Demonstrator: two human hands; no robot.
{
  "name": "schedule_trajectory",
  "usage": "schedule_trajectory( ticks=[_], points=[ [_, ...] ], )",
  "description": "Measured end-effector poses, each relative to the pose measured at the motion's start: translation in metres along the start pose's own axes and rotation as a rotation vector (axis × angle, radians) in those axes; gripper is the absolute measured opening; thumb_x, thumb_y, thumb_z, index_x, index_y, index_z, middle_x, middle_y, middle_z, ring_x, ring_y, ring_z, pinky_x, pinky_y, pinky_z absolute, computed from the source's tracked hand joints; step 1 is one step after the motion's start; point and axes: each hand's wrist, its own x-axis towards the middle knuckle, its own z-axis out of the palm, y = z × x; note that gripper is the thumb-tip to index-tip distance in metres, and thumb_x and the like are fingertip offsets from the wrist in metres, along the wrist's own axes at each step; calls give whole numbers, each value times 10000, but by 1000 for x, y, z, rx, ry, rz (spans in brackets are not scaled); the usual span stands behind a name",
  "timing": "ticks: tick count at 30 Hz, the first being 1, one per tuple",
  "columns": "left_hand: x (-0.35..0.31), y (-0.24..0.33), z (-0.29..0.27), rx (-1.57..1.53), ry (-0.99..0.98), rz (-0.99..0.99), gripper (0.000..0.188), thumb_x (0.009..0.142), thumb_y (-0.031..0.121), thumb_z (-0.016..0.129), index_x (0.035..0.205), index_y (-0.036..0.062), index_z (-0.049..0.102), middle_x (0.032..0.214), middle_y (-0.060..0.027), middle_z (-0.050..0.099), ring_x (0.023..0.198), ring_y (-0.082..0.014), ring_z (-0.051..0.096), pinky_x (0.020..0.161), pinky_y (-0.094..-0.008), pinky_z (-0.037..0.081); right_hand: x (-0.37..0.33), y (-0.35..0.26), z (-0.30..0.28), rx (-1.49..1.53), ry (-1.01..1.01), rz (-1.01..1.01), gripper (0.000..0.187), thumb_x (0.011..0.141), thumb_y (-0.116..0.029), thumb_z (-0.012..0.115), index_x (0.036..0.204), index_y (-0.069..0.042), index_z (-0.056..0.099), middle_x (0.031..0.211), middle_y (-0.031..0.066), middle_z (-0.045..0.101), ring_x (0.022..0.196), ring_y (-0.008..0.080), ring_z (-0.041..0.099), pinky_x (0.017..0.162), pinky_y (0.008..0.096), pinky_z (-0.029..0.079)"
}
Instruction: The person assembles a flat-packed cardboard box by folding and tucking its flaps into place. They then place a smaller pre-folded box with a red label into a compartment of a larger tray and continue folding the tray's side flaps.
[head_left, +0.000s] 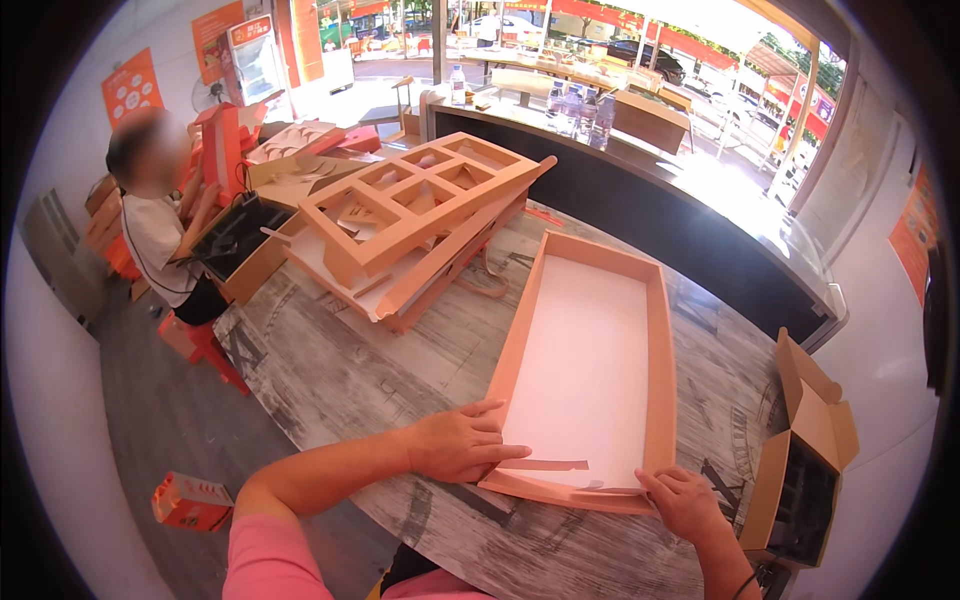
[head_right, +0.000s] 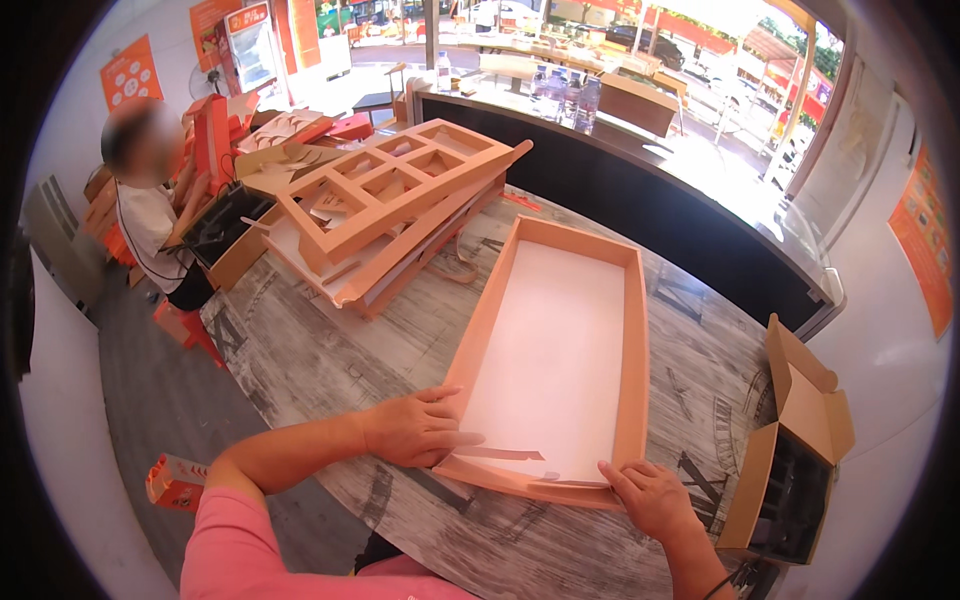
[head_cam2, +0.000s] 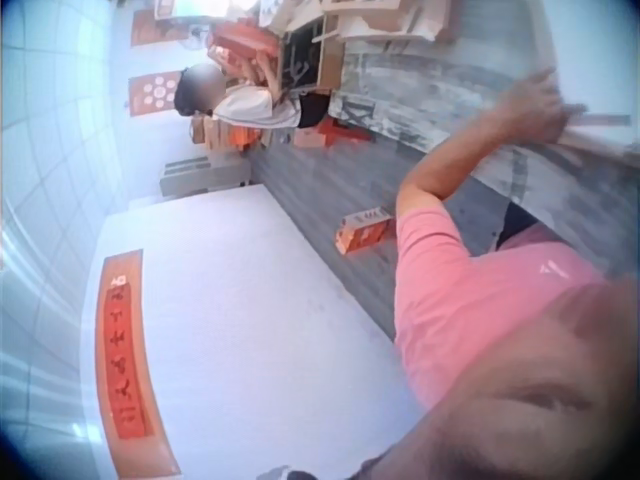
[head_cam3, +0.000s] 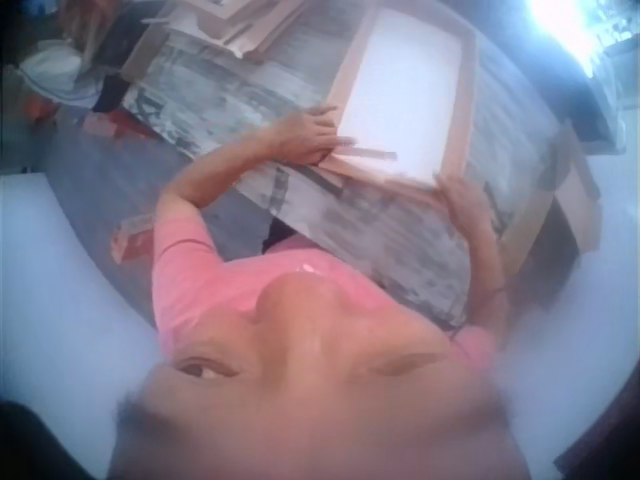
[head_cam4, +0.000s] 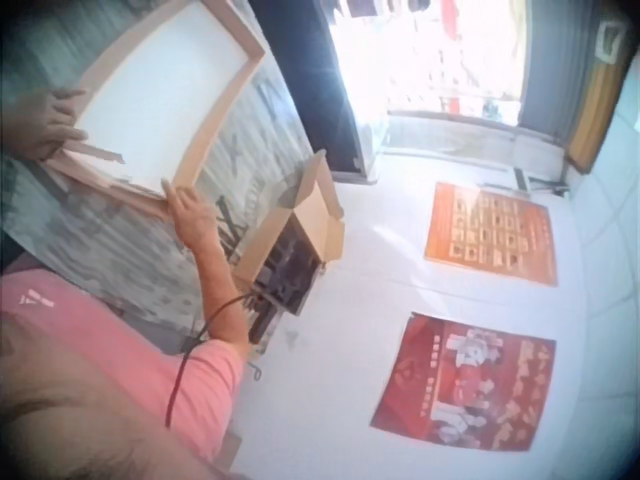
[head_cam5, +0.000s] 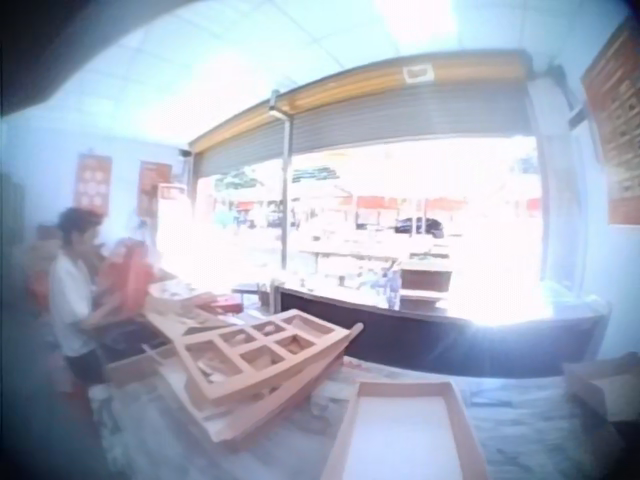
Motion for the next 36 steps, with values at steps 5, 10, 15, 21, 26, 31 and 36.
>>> schedule_trajectory(
  ticks=[5,10,15,21,26,31,36],
  points=[
    [9,-2,-9,-23,-130,-17,559,886,149,737,1439,164,654,930,3,691,977,-221,690,1280,-552,350,0,7,0,-45,-7,2,513,915,-147,752,1420,-142,660,908,26,704,869,238,686,781,419,531],
    [18,7,-16,-95,-299,-154,482,929,162,705,1410,194,699,940,-3,691,986,-219,708,1317,-563,264,18,6,-12,-85,-127,0,497,971,-101,669,1465,-140,630,915,17,731,897,202,687,1002,414,443],
    [24,7,-27,-161,-378,-198,409,962,193,702,1370,182,736,931,-16,707,1009,-228,714,1326,-581,219,17,5,-16,-13,-184,42,432,963,-71,653,1390,-125,697,926,49,756,890,234,700,1073,414,420],
    [28,6,-25,-178,-322,-226,279,994,177,657,1228,165,807,888,-26,714,957,-246,696,1313,-566,257,22,9,-12,43,-123,-2,423,912,-78,683,1328,-120,745,869,59,751,857,228,710,1081,411,427],
    [22,6,-15,-201,-217,-311,202,1009,193,652,973,91,823,777,-52,702,877,-258,672,1305,-570,269,22,11,-9,36,-82,-7,421,838,-95,725,1255,-126,770,837,31,749,841,207,713,1055,408,442],
    [25,21,2,-154,-85,-410,227,1027,202,650,906,71,791,729,-59,678,774,-256,650,1301,-576,264,22,9,-3,27,1,-18,380,816,-111,733,1190,-140,788,809,8,735,819,201,707,1031,399,452],
    [35,26,12,-27,-5,-385,171,1023,210,679,1087,120,809,705,-48,676,712,-269,661,1270,-585,321,22,1,7,-9,79,39,352,811,-125,737,1157,-143,800,788,-4,719,801,192,692,1008,392,464]
  ],
)
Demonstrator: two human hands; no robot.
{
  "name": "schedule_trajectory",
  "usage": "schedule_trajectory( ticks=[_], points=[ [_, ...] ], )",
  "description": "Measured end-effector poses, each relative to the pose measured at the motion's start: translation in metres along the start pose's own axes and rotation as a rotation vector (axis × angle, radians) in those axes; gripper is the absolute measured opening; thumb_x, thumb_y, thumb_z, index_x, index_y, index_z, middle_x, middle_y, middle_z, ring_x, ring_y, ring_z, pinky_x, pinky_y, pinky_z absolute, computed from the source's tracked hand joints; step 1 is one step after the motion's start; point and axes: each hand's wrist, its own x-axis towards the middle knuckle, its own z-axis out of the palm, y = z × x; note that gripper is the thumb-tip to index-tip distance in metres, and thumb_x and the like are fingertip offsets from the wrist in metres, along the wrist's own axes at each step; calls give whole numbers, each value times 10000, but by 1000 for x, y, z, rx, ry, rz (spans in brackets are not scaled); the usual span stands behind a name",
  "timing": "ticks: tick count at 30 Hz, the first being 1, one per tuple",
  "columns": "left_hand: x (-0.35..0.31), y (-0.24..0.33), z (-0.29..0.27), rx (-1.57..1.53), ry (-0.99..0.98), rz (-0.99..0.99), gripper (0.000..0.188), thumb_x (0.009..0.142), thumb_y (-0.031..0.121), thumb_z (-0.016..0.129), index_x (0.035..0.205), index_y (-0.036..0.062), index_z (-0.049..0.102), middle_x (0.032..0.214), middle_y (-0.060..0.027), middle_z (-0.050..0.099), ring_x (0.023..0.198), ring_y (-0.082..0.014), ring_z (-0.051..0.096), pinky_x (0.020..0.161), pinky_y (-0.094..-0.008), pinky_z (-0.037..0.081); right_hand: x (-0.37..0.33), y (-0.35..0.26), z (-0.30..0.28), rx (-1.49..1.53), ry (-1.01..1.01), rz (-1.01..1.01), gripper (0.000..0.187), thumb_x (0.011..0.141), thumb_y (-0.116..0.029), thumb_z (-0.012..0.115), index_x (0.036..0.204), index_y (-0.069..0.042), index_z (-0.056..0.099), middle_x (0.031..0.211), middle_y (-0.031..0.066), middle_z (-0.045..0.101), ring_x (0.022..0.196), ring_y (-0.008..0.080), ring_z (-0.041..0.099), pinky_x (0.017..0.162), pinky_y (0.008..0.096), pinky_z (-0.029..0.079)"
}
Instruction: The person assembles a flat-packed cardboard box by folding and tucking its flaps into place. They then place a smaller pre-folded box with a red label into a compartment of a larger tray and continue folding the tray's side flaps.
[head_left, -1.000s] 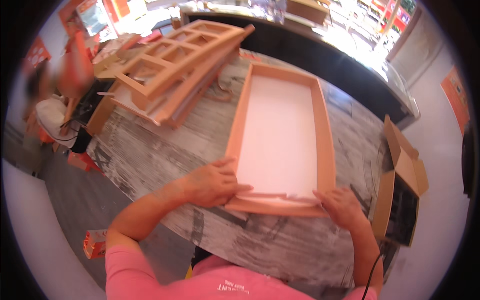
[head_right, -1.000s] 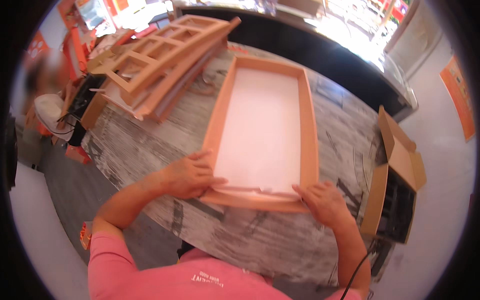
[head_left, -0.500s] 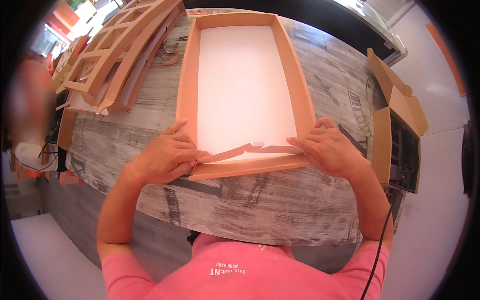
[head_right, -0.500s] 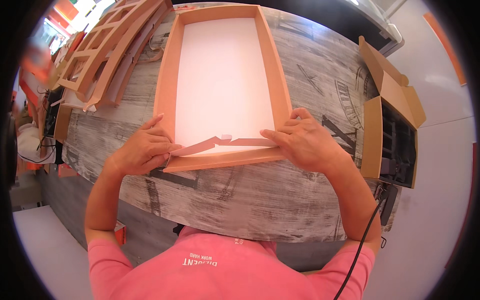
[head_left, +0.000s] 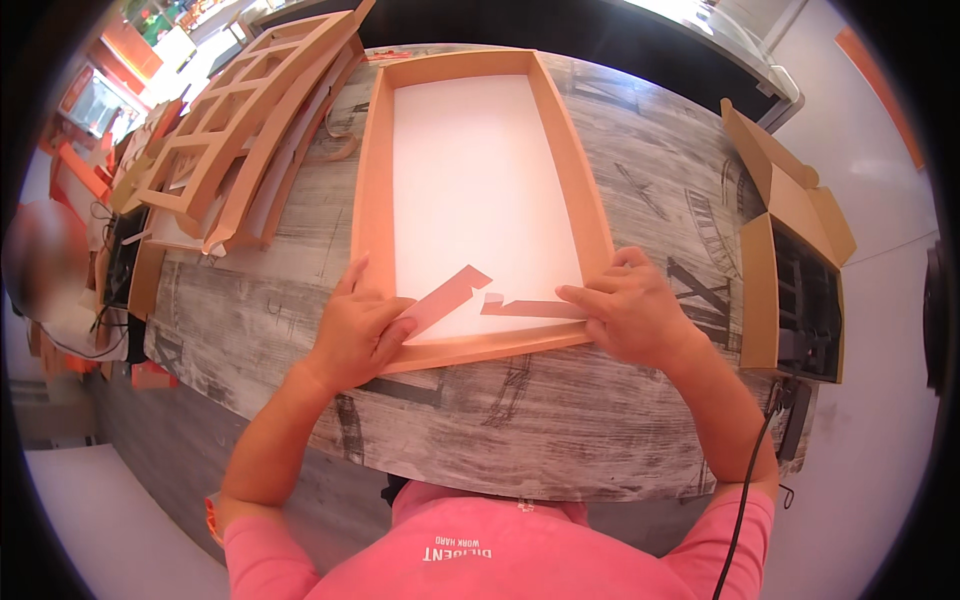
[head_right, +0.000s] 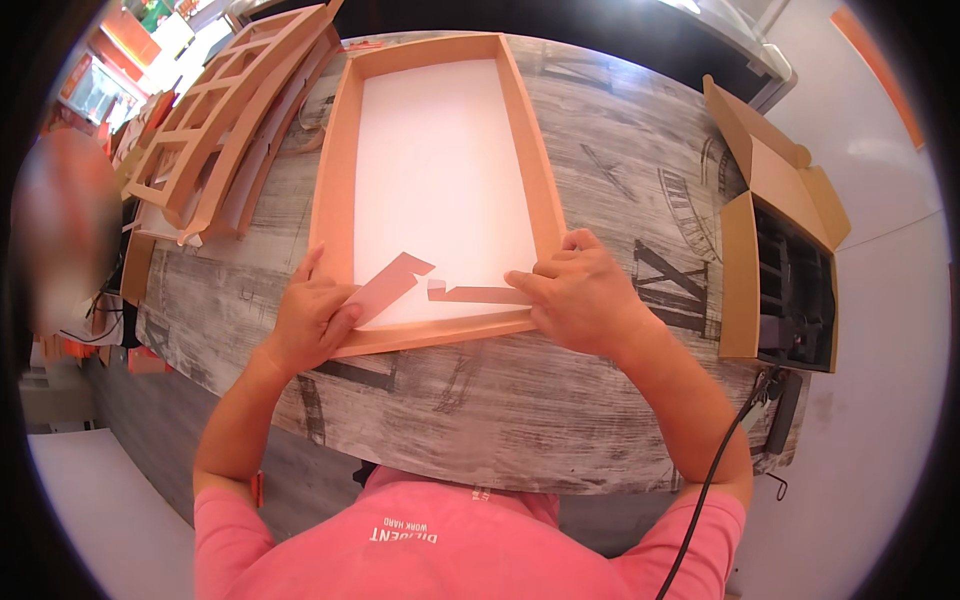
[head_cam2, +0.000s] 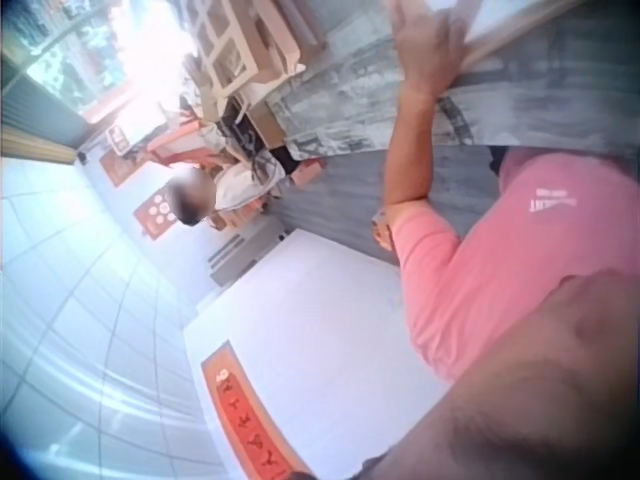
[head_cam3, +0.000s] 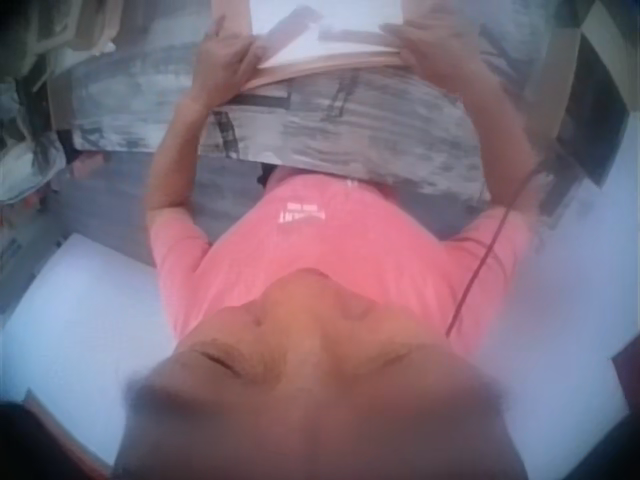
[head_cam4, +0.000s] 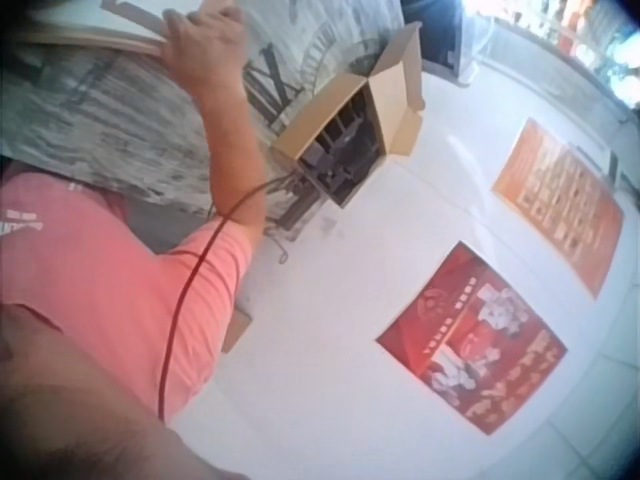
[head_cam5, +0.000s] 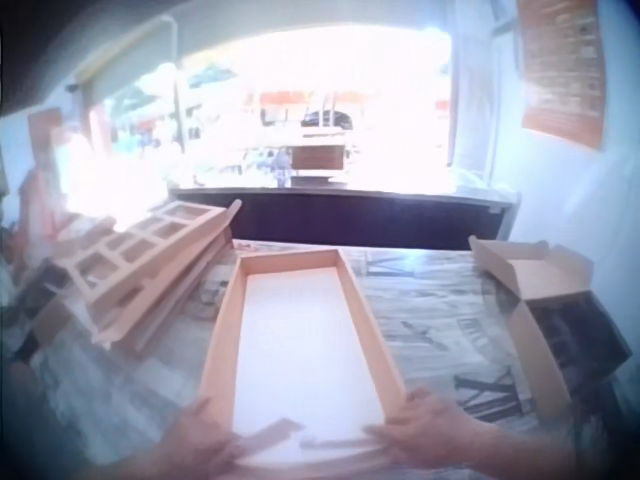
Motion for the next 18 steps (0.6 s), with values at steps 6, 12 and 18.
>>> schedule_trajectory(
  ticks=[6,12,18],
  points=[
    [1,3,2,-35,16,17,413,973,139,728,1378,219,741,697,-46,666,697,-247,683,1271,-593,318,1,-7,4,-26,29,42,346,814,-130,736,1154,-129,802,784,-1,716,785,195,693,998,385,472],
    [4,7,-1,-16,10,56,413,977,152,728,1380,241,745,676,-36,652,685,-238,684,1267,-604,320,3,-10,5,-33,37,37,337,813,-135,739,1143,-111,801,783,13,726,789,206,709,1005,384,477],
    [11,15,1,43,-51,37,366,999,183,713,1359,233,757,693,-30,681,702,-229,695,1276,-607,300,0,-12,7,-46,48,38,349,813,-136,741,1157,-110,794,793,10,730,793,211,709,1014,390,482]
  ],
)
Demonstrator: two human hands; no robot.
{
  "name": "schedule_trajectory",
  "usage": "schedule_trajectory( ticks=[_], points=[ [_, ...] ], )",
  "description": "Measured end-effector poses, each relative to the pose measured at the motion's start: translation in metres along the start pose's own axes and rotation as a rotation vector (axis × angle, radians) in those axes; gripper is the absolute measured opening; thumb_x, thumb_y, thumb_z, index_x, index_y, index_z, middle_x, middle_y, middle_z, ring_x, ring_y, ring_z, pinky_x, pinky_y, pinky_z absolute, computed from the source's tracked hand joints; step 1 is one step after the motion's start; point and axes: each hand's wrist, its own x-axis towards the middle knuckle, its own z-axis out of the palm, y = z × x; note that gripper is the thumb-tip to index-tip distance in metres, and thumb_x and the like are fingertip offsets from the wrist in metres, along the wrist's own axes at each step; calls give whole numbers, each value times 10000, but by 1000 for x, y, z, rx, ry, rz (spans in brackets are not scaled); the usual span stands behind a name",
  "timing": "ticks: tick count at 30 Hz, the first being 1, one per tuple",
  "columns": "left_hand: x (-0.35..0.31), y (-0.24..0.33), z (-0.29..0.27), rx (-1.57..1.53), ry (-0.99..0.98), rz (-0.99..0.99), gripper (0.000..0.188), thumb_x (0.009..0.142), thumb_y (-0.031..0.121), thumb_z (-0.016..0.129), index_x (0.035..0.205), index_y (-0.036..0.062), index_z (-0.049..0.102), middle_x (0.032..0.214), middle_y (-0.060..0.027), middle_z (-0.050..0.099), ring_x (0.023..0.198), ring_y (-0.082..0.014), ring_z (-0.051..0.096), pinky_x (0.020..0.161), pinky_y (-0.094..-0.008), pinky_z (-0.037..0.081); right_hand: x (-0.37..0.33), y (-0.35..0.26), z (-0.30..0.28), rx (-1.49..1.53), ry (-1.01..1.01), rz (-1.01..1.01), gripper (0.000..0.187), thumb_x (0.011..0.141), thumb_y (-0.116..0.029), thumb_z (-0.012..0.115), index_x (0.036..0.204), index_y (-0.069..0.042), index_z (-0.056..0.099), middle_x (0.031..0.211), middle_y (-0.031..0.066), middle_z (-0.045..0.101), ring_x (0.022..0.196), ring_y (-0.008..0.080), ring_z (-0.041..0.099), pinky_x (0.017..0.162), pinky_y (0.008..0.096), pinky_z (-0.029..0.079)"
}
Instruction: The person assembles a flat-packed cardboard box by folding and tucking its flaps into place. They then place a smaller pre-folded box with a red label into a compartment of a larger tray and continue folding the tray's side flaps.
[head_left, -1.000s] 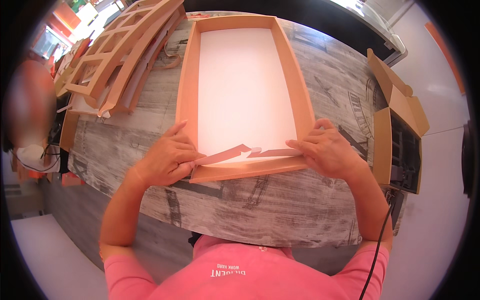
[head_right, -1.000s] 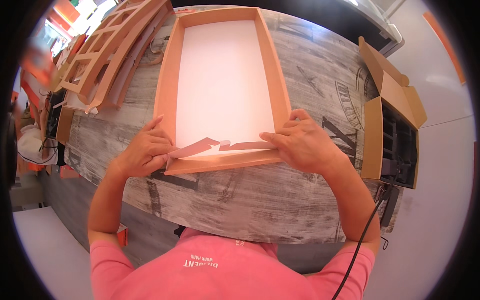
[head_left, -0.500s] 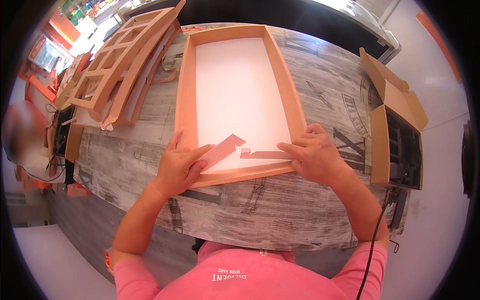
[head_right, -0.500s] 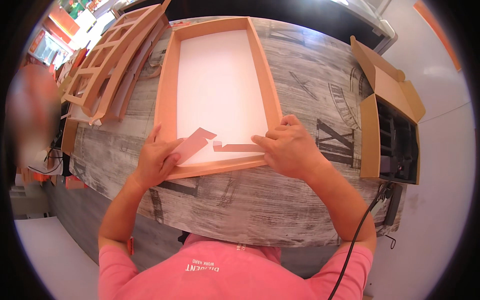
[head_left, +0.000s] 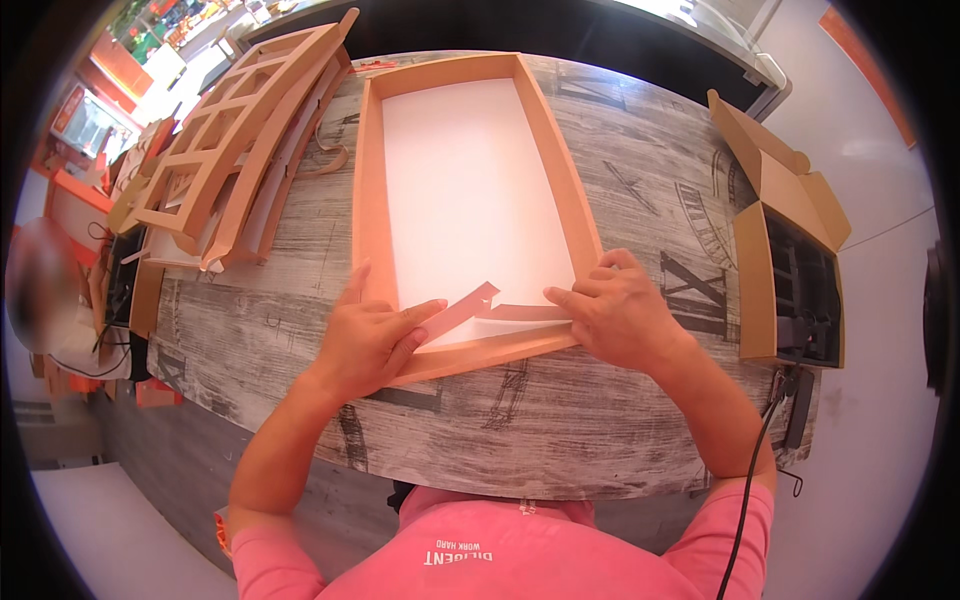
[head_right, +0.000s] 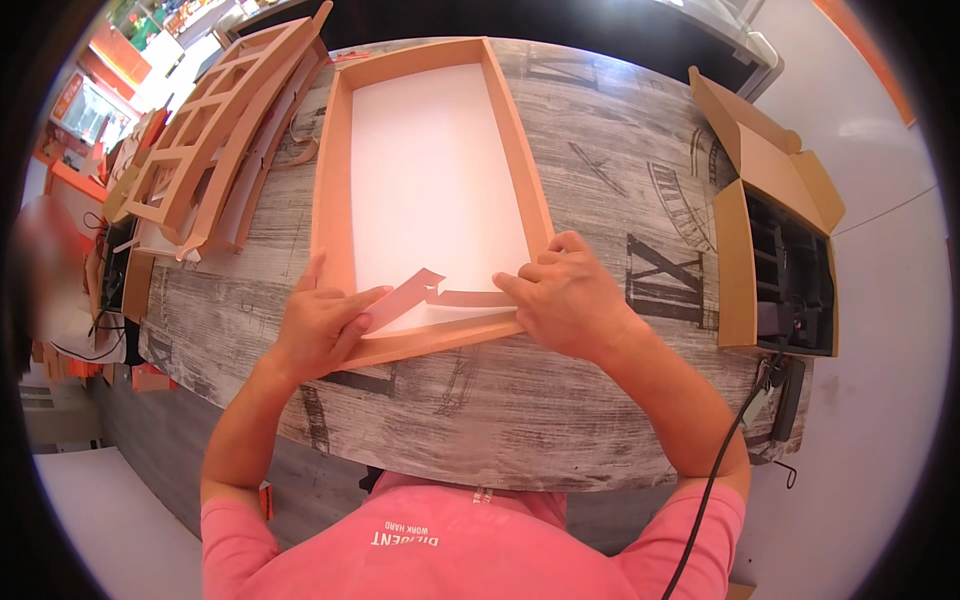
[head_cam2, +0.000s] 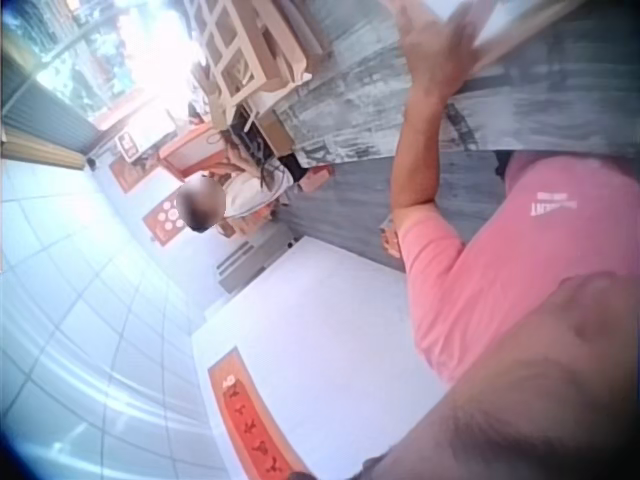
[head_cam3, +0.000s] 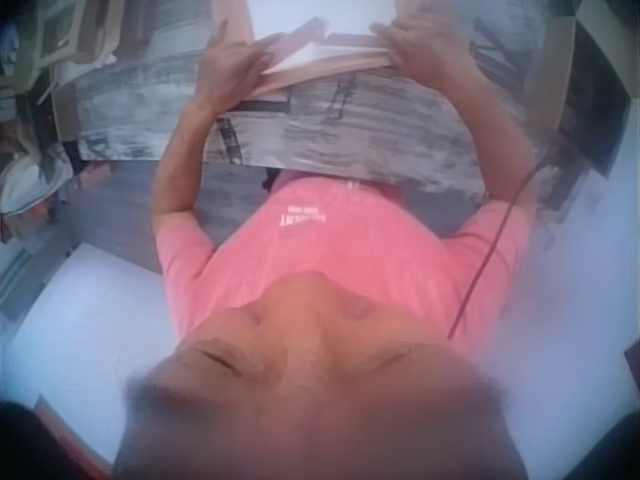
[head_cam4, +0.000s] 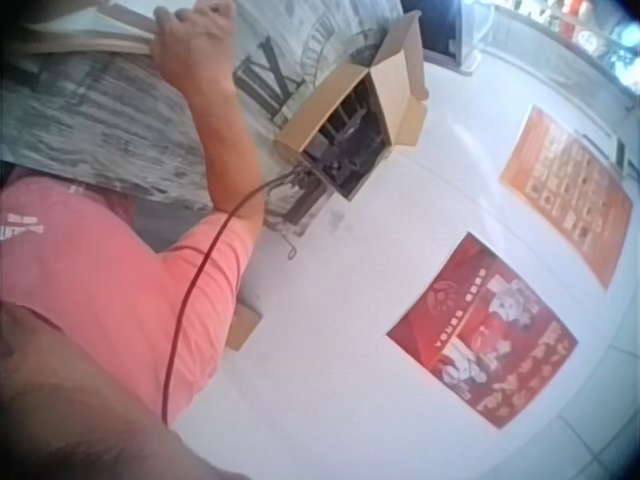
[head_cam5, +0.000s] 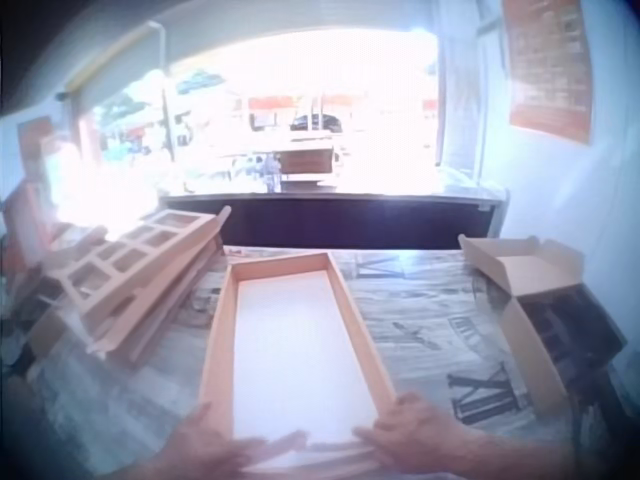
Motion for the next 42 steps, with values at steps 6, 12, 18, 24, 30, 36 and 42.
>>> schedule_trajectory(
  ticks=[6,12,18,24,30,36,42],
  points=[
    [8,6,5,34,9,57,302,1000,202,713,1290,236,789,721,-15,732,724,-209,723,1285,-624,275,-2,-2,2,13,2,6,348,816,-139,744,1160,-100,784,809,15,735,818,222,711,1021,396,485],
    [7,1,6,18,0,80,212,971,163,702,1136,169,835,699,-35,711,712,-234,715,1308,-640,224,-2,-3,3,-1,16,7,343,818,-140,746,1157,-100,783,797,11,730,810,211,710,1025,384,487],
    [18,8,-4,126,-173,56,111,940,187,737,892,139,826,707,-33,726,749,-232,742,1306,-641,233,-5,-3,5,-16,13,11,320,812,-143,754,1129,-118,784,763,5,708,779,207,700,1023,378,488],
    [11,0,4,63,-86,105,153,948,244,703,842,170,787,657,-38,693,759,-237,738,1280,-662,276,-4,-7,4,-3,1,10,296,826,-142,746,1119,-123,783,789,10,710,816,211,700,1016,402,486],
    [9,-4,0,170,-118,148,225,951,283,676,780,152,741,656,-39,696,767,-268,739,1266,-686,278,7,-21,-11,12,-40,-8,306,879,-182,744,1174,-106,766,971,46,742,894,248,708,1004,427,491],
    [6,-3,5,212,-112,170,270,976,284,652,754,146,721,646,-50,686,758,-288,734,1263,-698,267,56,-62,11,172,-33,-7,234,905,-236,775,1113,-130,761,990,34,729,870,253,711,927,414,526],
    [6,-7,8,217,-144,174,290,983,286,646,743,140,714,629,-75,662,730,-301,723,1266,-690,270,65,-64,34,153,68,-41,96,886,-195,780,924,-143,709,916,19,682,777,233,698,736,403,549]
  ],
)
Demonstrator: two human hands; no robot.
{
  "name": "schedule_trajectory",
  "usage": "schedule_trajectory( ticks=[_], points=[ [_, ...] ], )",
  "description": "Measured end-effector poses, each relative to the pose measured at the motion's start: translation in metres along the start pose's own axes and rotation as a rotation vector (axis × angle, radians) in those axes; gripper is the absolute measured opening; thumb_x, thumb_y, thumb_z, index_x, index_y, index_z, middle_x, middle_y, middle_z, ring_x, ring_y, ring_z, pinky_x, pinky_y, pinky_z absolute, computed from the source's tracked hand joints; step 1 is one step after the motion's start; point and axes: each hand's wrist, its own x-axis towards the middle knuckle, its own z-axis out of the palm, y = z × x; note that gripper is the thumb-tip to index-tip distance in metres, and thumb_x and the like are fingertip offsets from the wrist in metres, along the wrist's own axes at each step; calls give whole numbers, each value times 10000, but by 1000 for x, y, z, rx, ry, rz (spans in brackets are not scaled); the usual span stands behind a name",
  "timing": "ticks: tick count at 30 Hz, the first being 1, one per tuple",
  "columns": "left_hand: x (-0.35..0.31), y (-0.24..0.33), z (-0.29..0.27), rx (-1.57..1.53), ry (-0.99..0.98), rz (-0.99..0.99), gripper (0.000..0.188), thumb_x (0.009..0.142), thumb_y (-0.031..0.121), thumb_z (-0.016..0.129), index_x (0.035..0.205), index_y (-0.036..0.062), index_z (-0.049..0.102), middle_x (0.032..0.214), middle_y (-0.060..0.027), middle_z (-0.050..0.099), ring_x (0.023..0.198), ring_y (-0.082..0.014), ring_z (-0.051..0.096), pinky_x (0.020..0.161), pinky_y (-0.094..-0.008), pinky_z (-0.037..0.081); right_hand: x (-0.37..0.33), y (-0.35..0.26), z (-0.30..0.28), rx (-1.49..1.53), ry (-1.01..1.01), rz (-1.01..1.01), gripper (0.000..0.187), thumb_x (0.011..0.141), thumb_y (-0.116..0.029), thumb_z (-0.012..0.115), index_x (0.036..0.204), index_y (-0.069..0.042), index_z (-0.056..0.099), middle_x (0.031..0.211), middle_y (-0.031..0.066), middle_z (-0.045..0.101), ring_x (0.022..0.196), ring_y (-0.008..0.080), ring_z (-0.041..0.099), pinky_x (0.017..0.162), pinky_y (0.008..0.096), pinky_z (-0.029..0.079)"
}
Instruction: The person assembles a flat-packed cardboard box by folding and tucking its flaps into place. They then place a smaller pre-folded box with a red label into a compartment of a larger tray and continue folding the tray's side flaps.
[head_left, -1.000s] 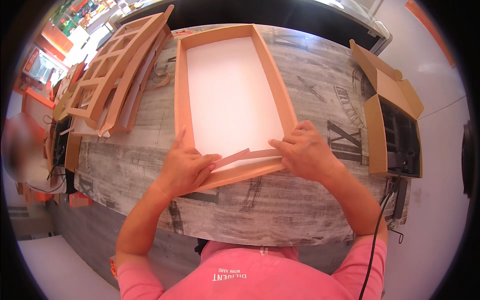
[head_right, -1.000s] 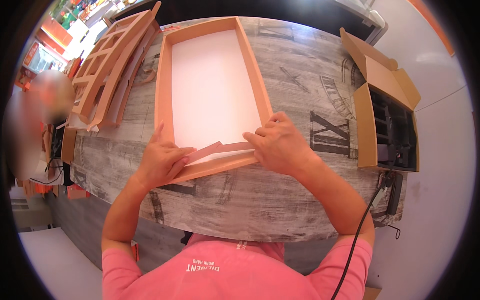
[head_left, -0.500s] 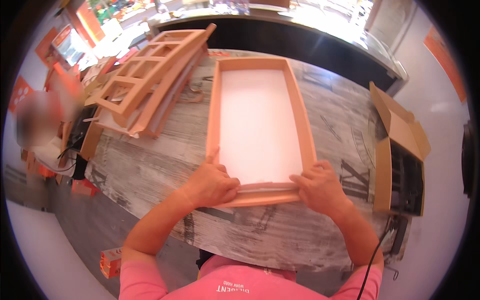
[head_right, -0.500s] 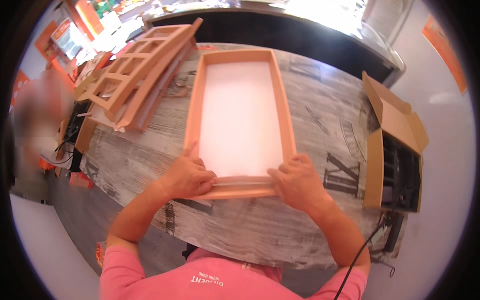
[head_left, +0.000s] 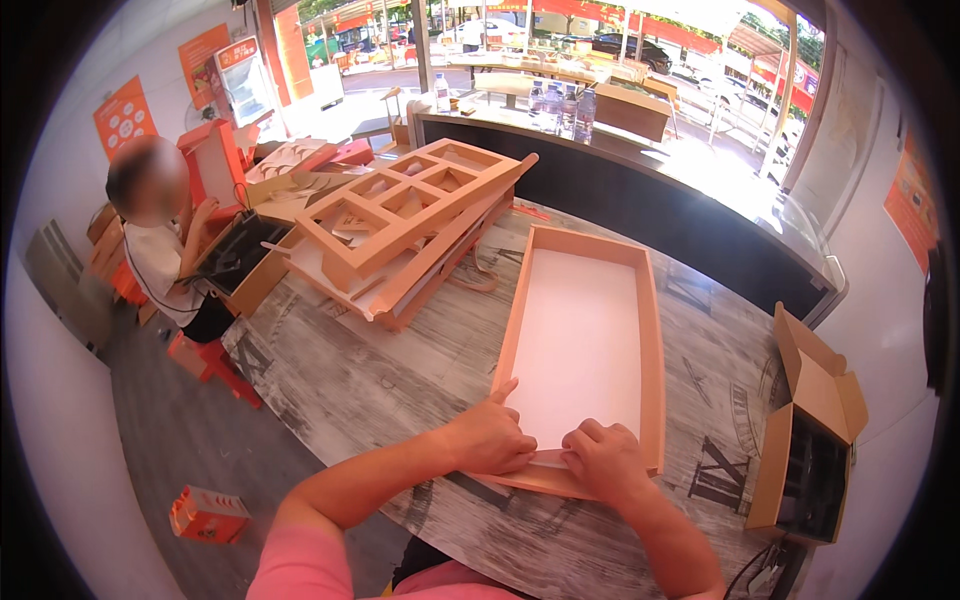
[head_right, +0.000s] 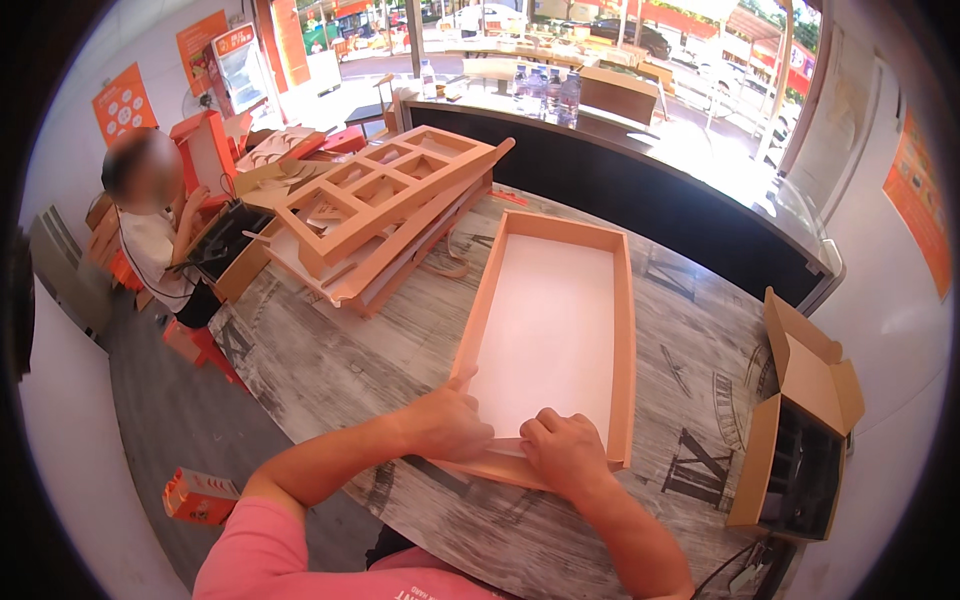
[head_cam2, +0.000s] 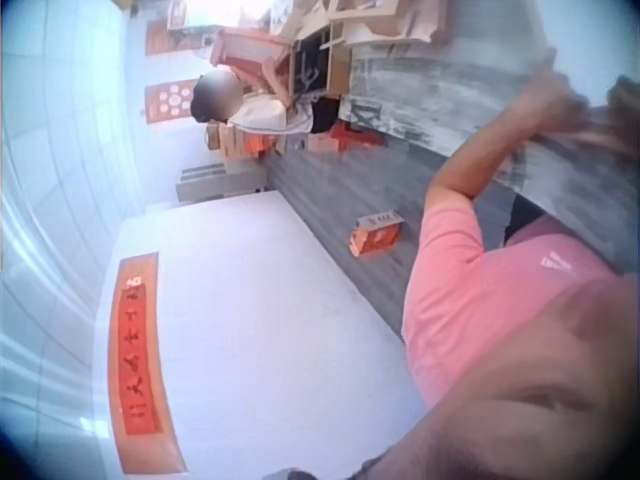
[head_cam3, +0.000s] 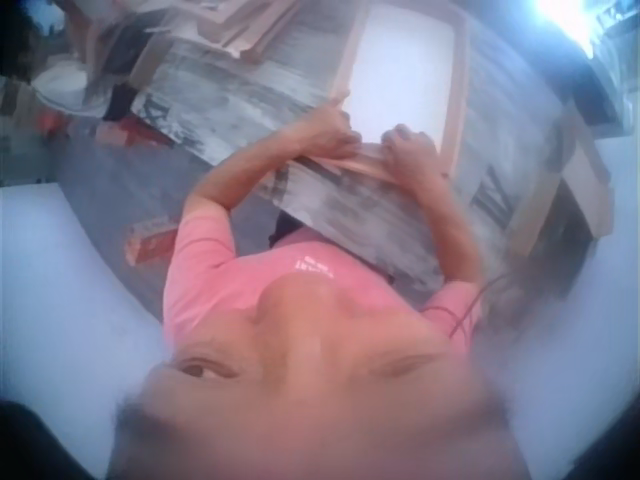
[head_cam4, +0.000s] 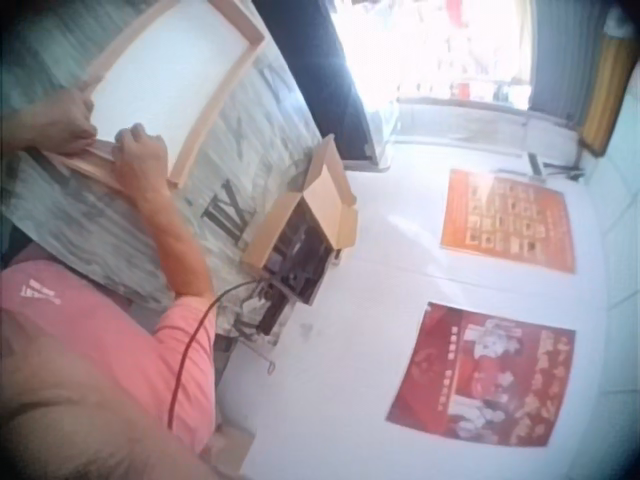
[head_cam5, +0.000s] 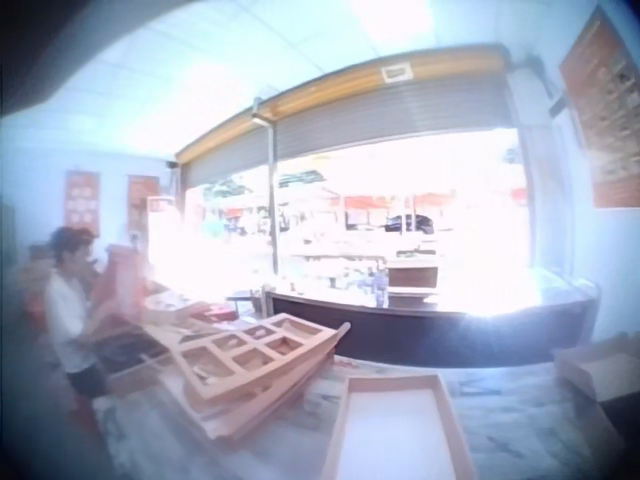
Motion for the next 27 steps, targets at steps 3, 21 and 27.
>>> schedule_trajectory(
  ticks=[3,21,27],
  points=[
    [1,0,0,-8,-2,6,297,985,284,645,735,135,706,622,-85,653,724,-305,721,1266,-685,274,-4,-3,7,-19,51,-22,92,875,-160,772,891,-136,685,914,18,681,781,226,696,723,385,551],
    [-9,-1,-2,-53,93,-26,297,1001,296,628,762,145,718,629,-67,659,715,-288,716,1270,-584,322,-10,-5,16,36,164,-4,144,876,-99,753,830,-116,617,762,42,607,645,259,675,584,384,551],
    [-14,-7,16,-117,292,5,204,972,352,728,866,178,732,669,-31,645,719,-243,696,1186,-493,443,-13,-9,9,35,107,42,119,889,-128,769,845,-119,659,802,27,660,694,250,697,619,393,562]
  ],
)
